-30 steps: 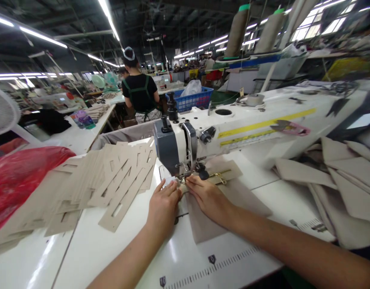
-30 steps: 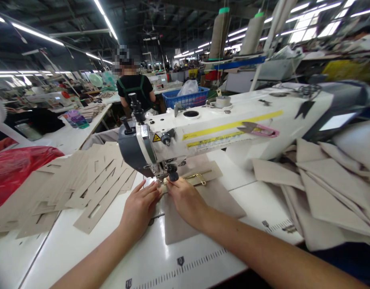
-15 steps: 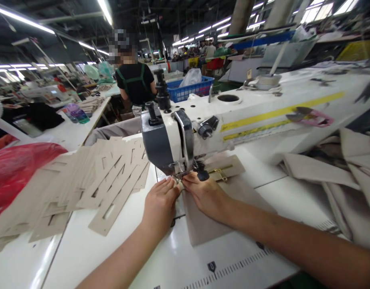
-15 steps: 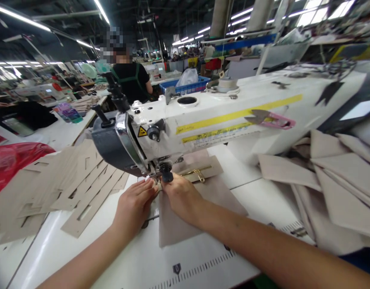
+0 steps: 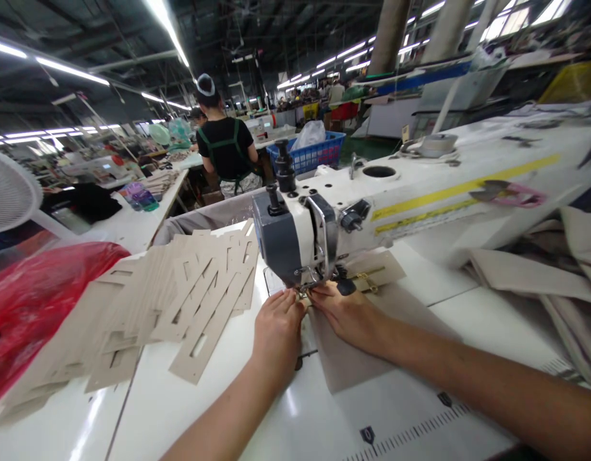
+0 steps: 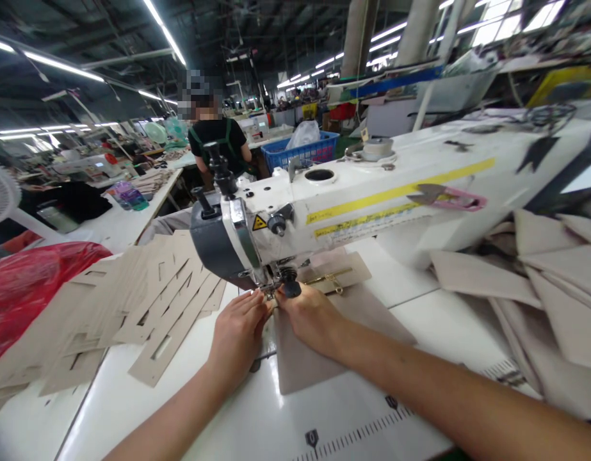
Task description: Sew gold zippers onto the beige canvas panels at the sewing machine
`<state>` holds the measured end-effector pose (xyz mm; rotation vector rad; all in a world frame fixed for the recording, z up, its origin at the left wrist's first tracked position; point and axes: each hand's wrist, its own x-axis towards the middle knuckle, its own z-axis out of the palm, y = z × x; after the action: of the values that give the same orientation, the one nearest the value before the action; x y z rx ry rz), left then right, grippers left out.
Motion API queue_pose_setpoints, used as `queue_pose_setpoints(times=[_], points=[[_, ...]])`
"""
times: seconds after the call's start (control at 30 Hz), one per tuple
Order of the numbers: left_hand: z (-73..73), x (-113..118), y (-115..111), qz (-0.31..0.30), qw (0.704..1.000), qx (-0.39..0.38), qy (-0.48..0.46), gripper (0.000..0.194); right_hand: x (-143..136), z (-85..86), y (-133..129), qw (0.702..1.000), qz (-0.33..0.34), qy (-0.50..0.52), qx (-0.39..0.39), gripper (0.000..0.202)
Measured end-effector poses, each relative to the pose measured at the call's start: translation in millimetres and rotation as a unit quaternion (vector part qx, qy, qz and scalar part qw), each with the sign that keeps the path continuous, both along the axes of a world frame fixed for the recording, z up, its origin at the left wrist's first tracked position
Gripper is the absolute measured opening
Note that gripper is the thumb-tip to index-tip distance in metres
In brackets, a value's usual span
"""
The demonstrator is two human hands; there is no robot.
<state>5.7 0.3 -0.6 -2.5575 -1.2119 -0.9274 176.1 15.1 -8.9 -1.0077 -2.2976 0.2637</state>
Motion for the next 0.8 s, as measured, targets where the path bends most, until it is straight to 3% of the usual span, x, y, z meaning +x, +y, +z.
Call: queue_pose_setpoints(times=[0.33,0.6,0.8], points=[[-1.6,0.7,1.0,0.004,1.000,0.003,-0.015,0.018,0.2,0.4,1.5,1.000,0.003,-0.020,0.018,0.027],[-0.3,1.8,1.5,0.015,1.000,0.009,0.005,0.016,-2.3,0.0,2.3,0.998,-0.032,-0.031,0.050,0.027],[0.3,2.3,0.7,0.020,1.000,0.005,0.014,0.019,-0.2,-0.5,1.7,0.999,-0.029,-0.013,0.029,0.026]])
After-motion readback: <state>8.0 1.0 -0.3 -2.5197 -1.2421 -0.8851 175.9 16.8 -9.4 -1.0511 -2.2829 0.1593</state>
